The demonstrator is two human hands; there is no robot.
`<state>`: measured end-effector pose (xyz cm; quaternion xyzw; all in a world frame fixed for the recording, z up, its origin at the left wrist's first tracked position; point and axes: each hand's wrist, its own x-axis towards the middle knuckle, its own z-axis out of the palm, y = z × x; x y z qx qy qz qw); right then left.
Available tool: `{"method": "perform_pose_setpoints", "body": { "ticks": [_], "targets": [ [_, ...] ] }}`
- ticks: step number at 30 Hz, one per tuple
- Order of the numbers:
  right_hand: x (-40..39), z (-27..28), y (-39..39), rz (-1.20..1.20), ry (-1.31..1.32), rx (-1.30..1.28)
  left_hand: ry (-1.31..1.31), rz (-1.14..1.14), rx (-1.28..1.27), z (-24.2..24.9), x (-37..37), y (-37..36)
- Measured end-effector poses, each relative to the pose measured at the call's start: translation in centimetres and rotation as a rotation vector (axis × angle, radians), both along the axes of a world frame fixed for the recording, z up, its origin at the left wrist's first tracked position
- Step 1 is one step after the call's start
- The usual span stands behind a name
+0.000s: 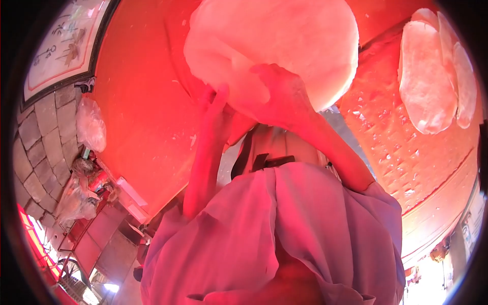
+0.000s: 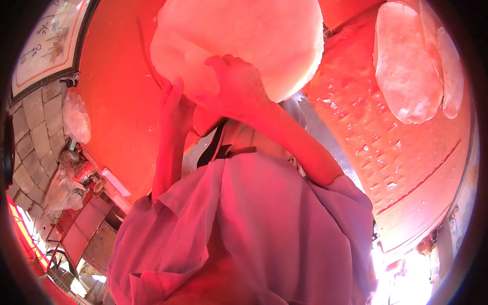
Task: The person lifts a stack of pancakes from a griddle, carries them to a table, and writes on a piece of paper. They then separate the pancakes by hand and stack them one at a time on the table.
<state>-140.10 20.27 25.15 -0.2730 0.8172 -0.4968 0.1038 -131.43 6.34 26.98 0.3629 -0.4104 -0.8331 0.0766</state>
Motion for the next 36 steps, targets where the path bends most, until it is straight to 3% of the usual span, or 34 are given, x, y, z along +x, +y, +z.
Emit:
{"method": "perform_pose_setpoints", "body": {
  "ticks": [2,5,8,10,13,15,18,22,23,24,26,28,30,32,35,36],
  "targets": [
    [0.7,0.1,-0.3,-0.008,0.121,-0.004,0.038,-0.059,-0.045,-0.6,-0.4,-0.3],
    [-1.0,0.1,0.6,0.018,-0.456,-0.045,0.036,-0.097,-0.116,-1.3,-0.5,-0.8],
    [-1.0,-1.5,0.6,0.015,-0.216,-0.079,-0.002,-0.111,-0.238,-1.3,-0.5,-0.5],
    [-0.1,-1.9,-0.7,0.072,0.009,0.202,-0.038,-0.123,-0.325,-1.5,-0.1,-0.3],
    [0.7,-2.4,-1.9,0.034,0.239,0.515,-0.024,-0.112,-0.042,-3.9,2.0,-2.4],
    [-2.8,-1.3,0.2,0.062,0.077,0.272,-0.012,-0.122,0.149,-5.6,2.7,-3.5],
    [-8.7,3.9,6.0,-0.202,-0.253,-0.104,-0.004,-0.089,0.054,-5.2,3.3,-3.0],
    [-12.3,5.5,23.0,-0.591,-0.247,-0.538,-0.035,-0.124,0.208,-4.4,2.9,-2.8],
    [-11.4,6.9,26.6,-0.717,-0.380,-0.685,-0.060,-0.136,0.255,-4.1,2.8,-2.8],
    [-10.1,9.1,27.0,-0.776,-0.222,-0.686,-0.085,-0.146,0.302,-4.0,2.8,-3.0],
    [-8.4,7.6,32.8,-0.966,-0.240,-0.671,-0.101,-0.155,0.165,-4.6,3.0,-3.3],
    [-5.0,3.7,42.1,-1.162,-0.254,-0.654,-0.134,-0.176,0.101,-4.6,3.0,-3.3],
    [-0.8,-4.6,53.0,-1.378,-0.220,-0.606,-0.123,-0.194,0.091,-4.5,2.8,-3.6],
    [3.7,-6.8,53.0,-1.500,-0.372,-0.656,-0.105,-0.210,0.082,-4.2,2.4,-3.8],
    [6.1,-7.0,48.8,-1.956,-0.430,0.125,-0.069,-0.248,0.029,-3.6,1.8,-3.6],
    [5.9,-7.0,46.7,-1.873,-0.248,0.090,-0.053,-0.268,-0.005,-3.5,1.3,-3.3]
  ]
}}
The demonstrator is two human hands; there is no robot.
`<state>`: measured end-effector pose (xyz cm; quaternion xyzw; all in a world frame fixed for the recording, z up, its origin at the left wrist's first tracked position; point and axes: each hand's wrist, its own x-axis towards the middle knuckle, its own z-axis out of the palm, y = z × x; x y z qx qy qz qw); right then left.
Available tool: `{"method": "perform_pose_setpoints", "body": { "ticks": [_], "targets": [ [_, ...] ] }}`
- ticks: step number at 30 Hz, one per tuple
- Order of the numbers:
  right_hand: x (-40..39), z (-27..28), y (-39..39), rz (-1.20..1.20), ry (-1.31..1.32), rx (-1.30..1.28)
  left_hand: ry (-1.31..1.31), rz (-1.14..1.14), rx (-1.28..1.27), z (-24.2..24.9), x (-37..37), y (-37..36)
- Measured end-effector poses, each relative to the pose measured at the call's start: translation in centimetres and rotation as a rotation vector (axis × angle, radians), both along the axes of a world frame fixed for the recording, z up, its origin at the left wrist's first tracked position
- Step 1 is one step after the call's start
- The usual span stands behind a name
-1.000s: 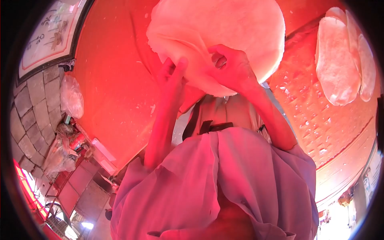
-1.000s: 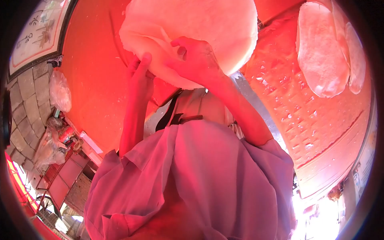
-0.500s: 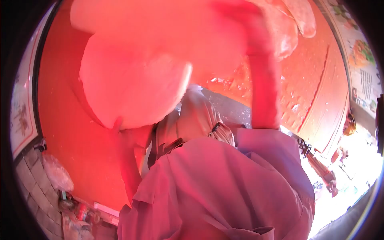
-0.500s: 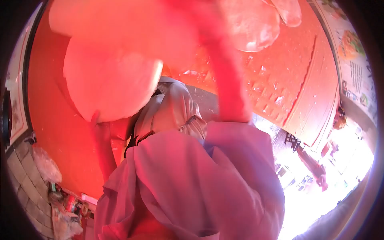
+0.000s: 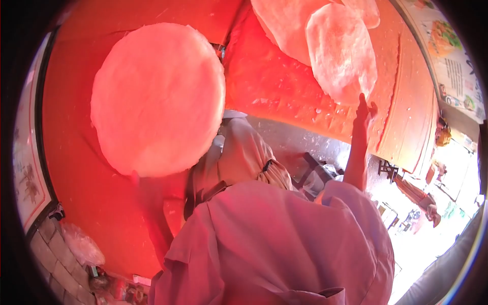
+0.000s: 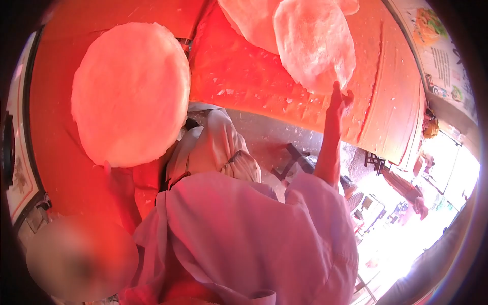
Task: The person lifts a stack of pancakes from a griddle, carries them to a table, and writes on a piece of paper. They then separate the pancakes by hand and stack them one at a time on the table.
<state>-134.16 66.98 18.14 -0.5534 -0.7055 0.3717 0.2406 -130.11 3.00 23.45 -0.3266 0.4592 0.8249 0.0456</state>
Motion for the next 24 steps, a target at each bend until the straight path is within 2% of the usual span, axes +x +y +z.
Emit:
{"method": "perform_pose_setpoints", "body": {
  "ticks": [2,4,5,7,8,11,14,17,22,24],
  "targets": [
    [-1.6,0.0,-5.5,0.219,0.242,0.174,0.025,-0.021,-0.066,0.7,-0.5,0.1],
    [-4.7,5.2,-16.9,0.678,0.057,-0.074,0.037,-0.059,-0.153,1.3,-1.2,0.8],
    [-5.6,5.9,-21.6,1.009,0.098,-0.146,0.040,-0.071,-0.194,1.7,-1.4,1.1],
    [-6.2,6.5,-32.2,1.376,0.071,-0.404,0.045,-0.089,-0.235,2.2,-1.8,1.7],
    [-6.0,9.1,-37.0,1.555,0.015,-0.496,0.048,-0.095,-0.247,2.5,-2.0,2.0],
    [-5.7,7.8,-44.1,1.871,0.168,-0.346,0.058,-0.096,-0.243,2.9,-2.6,2.6],
    [-6.2,6.6,-44.2,1.753,0.004,-0.678,0.053,-0.076,-0.215,3.0,-2.5,2.5],
    [-5.8,6.2,-45.2,1.579,-0.009,-0.517,0.084,0.054,-0.272,2.8,-2.0,3.3],
    [-4.4,3.5,-49.5,1.776,0.089,0.238,0.038,0.074,-0.208,1.4,-0.5,1.9],
    [-6.0,4.1,-48.5,1.737,0.114,0.004,0.034,0.072,-0.112,-0.1,-0.1,0.8]
  ]
}}
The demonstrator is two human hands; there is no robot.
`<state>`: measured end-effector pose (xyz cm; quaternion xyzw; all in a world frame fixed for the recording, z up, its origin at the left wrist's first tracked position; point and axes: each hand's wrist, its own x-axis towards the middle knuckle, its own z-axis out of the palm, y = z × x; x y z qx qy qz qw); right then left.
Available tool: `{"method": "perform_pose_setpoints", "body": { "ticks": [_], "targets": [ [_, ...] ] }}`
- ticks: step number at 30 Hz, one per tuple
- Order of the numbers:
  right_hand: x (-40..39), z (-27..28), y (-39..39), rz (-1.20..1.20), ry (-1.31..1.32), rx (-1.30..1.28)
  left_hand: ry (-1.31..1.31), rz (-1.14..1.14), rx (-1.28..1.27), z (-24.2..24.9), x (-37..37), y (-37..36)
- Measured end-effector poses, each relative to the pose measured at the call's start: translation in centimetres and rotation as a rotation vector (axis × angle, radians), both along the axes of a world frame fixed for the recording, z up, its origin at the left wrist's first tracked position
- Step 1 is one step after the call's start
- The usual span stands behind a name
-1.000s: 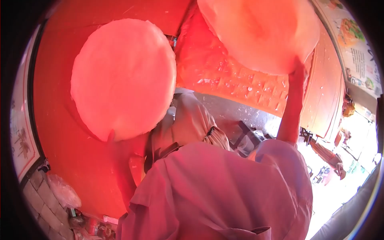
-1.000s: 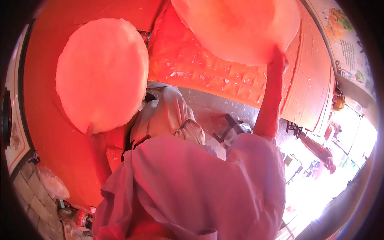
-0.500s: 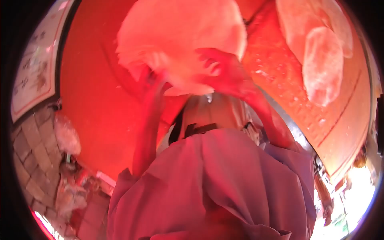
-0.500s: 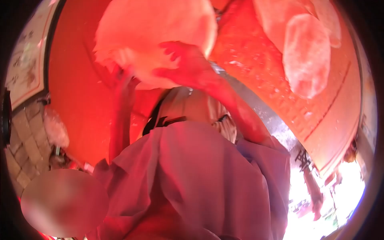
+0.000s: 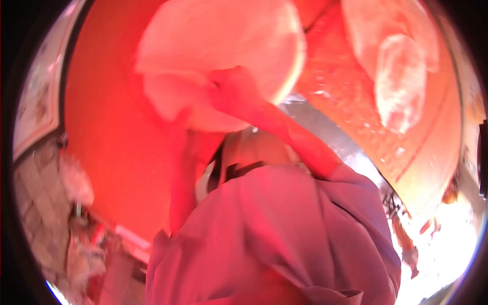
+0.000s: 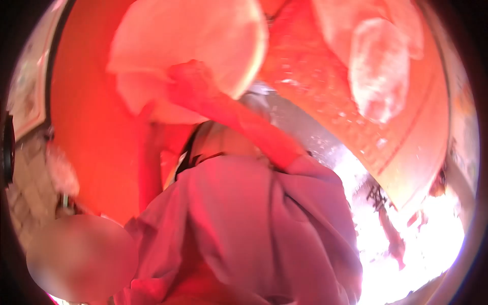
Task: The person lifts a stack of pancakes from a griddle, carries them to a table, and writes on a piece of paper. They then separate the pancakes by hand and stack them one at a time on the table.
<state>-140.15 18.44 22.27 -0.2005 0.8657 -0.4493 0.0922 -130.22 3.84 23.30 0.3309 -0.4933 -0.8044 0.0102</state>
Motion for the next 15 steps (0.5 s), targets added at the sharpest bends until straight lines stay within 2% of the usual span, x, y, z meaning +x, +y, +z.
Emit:
{"method": "perform_pose_setpoints", "body": {
  "ticks": [3,4,5,6,9,10,12,13,15],
  "targets": [
    [-4.8,5.8,6.0,-0.155,-0.448,-0.161,-0.002,0.004,0.119,-1.6,0.7,-1.0],
    [-6.3,5.4,8.5,-0.251,-0.475,-0.489,-0.004,0.006,0.144,-2.1,1.0,-1.4],
    [-8.7,1.5,14.1,0.049,-0.629,-0.842,-0.005,0.005,0.168,-2.5,1.3,-1.8],
    [-11.3,4.6,19.0,0.138,0.045,-0.461,-0.007,0.004,0.186,-2.8,1.8,-2.2],
    [-11.5,10.1,30.4,-0.377,0.148,-0.218,-0.007,-0.009,0.203,-3.8,3.0,-3.3],
    [-11.7,8.4,36.7,-0.536,-0.065,-0.627,-0.008,-0.007,0.193,-3.7,3.0,-2.9],
    [-11.6,8.7,45.6,-0.739,-0.093,-0.645,-0.017,-0.008,0.173,-3.0,2.7,-2.2],
    [-11.5,8.3,52.2,-0.801,-0.218,-0.738,-0.017,-0.013,0.178,-2.6,2.6,-2.0],
    [-9.4,6.9,58.5,-1.046,-0.230,-0.778,-0.022,-0.020,0.177,-2.0,2.6,-2.2]
  ]
}}
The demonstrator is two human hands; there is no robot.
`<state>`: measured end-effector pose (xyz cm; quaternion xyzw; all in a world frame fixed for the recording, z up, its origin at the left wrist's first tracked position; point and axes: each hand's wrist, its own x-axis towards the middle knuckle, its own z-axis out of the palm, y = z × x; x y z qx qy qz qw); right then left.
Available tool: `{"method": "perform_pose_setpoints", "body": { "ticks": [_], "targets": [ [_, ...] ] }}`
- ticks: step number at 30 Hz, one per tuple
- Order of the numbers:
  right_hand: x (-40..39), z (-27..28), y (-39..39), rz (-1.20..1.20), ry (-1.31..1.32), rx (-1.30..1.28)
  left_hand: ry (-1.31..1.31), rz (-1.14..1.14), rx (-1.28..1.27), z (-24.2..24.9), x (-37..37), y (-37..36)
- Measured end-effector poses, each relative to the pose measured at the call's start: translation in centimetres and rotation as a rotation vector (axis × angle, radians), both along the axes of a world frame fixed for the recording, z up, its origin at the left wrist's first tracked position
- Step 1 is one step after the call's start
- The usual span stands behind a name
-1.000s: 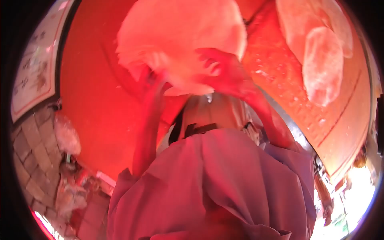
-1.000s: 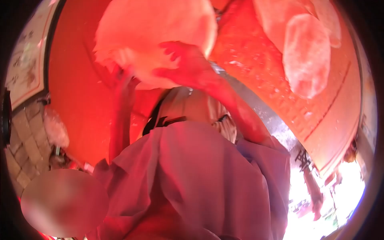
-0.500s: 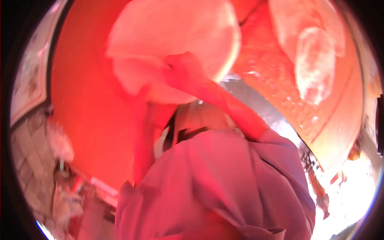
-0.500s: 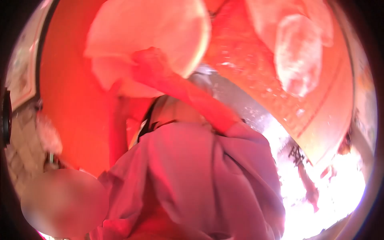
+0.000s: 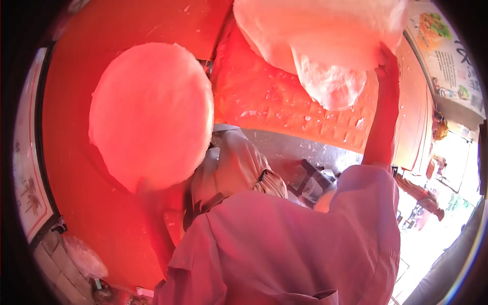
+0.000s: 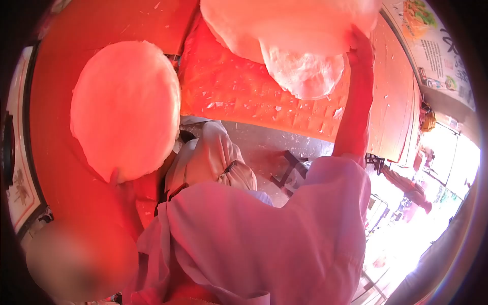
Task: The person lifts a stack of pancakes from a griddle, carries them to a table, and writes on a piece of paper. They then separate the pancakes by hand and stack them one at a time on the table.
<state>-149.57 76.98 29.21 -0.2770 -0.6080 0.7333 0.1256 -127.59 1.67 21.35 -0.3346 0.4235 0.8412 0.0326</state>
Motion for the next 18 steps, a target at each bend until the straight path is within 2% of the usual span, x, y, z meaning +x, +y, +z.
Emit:
{"method": "perform_pose_setpoints", "body": {
  "ticks": [1,3,5,7,9,11,14,16,18],
  "targets": [
    [1.4,-0.7,1.0,-0.188,-0.006,0.099,-0.002,-0.006,0.000,0.1,-0.2,0.2],
    [4.4,-4.5,4.4,-0.323,0.045,0.004,-0.009,-0.020,-0.006,0.5,-0.5,0.2],
    [8.2,-8.8,9.5,-0.258,-0.202,-0.202,-0.011,-0.025,-0.013,0.8,-0.7,0.3],
    [9.4,-10.1,5.4,-0.570,-0.447,0.164,-0.007,-0.033,-0.025,1.2,-0.9,0.4],
    [10.8,-13.4,2.5,-0.563,-0.293,0.391,0.003,-0.038,-0.040,1.5,-1.3,0.6],
    [9.9,-11.7,-7.9,-0.334,-0.105,0.594,0.022,-0.048,-0.067,1.6,-1.8,1.0],
    [8.0,-5.7,-27.8,0.075,-0.085,0.897,0.037,-0.081,-0.155,2.1,-2.7,1.5],
    [7.7,-5.2,-36.9,0.487,0.027,0.746,0.032,-0.091,-0.216,2.6,-3.0,2.2],
    [8.4,-3.8,-46.2,0.874,0.029,0.275,0.032,-0.094,-0.262,3.0,-3.4,3.0]
  ]
}}
